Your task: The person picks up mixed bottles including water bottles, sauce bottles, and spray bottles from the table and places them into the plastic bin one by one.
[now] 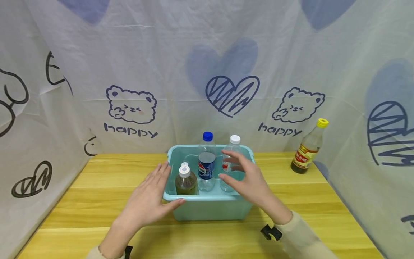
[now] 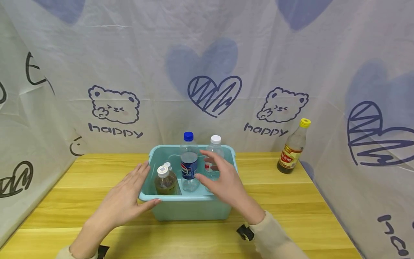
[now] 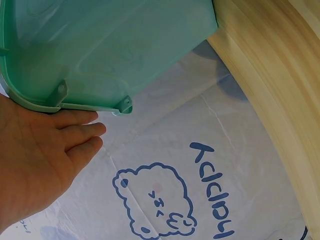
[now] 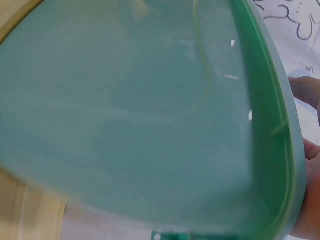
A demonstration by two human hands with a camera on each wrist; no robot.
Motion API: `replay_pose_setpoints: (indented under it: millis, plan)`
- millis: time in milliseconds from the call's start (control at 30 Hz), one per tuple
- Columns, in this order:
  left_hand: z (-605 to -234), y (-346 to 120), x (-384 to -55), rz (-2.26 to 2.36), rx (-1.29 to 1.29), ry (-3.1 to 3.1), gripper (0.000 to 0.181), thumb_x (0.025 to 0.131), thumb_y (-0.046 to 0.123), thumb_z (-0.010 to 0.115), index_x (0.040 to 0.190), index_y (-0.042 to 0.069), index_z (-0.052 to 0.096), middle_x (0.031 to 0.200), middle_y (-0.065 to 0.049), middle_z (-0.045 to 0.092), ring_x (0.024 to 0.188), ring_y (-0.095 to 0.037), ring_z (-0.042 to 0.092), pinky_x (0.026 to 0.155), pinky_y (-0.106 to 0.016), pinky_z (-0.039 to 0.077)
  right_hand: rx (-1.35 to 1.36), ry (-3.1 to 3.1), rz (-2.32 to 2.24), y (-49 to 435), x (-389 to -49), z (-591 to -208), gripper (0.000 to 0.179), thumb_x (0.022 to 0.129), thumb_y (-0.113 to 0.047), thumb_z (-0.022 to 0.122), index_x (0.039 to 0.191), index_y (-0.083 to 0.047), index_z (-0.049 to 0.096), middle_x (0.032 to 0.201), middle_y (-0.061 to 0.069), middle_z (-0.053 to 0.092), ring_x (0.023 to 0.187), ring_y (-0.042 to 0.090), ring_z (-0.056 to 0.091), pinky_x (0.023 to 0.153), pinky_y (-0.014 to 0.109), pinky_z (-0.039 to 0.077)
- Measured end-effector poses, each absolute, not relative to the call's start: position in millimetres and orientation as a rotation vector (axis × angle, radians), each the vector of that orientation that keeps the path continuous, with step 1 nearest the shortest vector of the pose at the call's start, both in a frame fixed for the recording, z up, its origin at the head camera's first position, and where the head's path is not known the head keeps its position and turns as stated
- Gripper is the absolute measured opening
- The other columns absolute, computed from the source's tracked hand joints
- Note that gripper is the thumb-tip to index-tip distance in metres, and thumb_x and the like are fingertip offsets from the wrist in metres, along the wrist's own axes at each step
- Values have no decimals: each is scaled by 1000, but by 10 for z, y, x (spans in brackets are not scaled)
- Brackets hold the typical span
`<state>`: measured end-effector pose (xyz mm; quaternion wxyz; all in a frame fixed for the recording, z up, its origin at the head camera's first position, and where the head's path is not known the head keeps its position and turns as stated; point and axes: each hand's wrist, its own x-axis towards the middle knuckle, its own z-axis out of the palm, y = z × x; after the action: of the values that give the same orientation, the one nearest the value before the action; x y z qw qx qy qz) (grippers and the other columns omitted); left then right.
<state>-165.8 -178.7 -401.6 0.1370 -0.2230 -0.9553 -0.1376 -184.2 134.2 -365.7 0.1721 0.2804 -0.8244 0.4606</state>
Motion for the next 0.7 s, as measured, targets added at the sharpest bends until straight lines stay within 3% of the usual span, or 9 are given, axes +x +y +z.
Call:
replay_pose_setpoints:
  millis: [167,367,700]
  plan:
    - [-4023,-1779,-1656,-397,-651,-2758,109,92,77,55,161,-4,29,170,-18,22,155,-40,26,125,-53,29,722,-2275,1313,1477,-1854,-3687,65,89,-9,83,148,-15,55,146,5,62,124,31,66,98,48,59]
    - [-4026,-1785,-1657,-400,-647,-2761,111,91,78,56,161,-4,29,171,-17,20,156,-39,25,126,-52,28,648,-2193,1267,1647,-1878,-3758,63,88,-5,83,145,-13,57,143,8,65,121,26,68,97,35,60]
    - [-4014,-1792,-1651,-393,-641,-2780,112,91,80,54,162,-3,28,172,-15,17,157,-37,23,126,-51,26,522,-2043,1268,1952,-1960,-3817,60,89,4,80,144,-6,57,144,10,64,120,30,68,96,23,58]
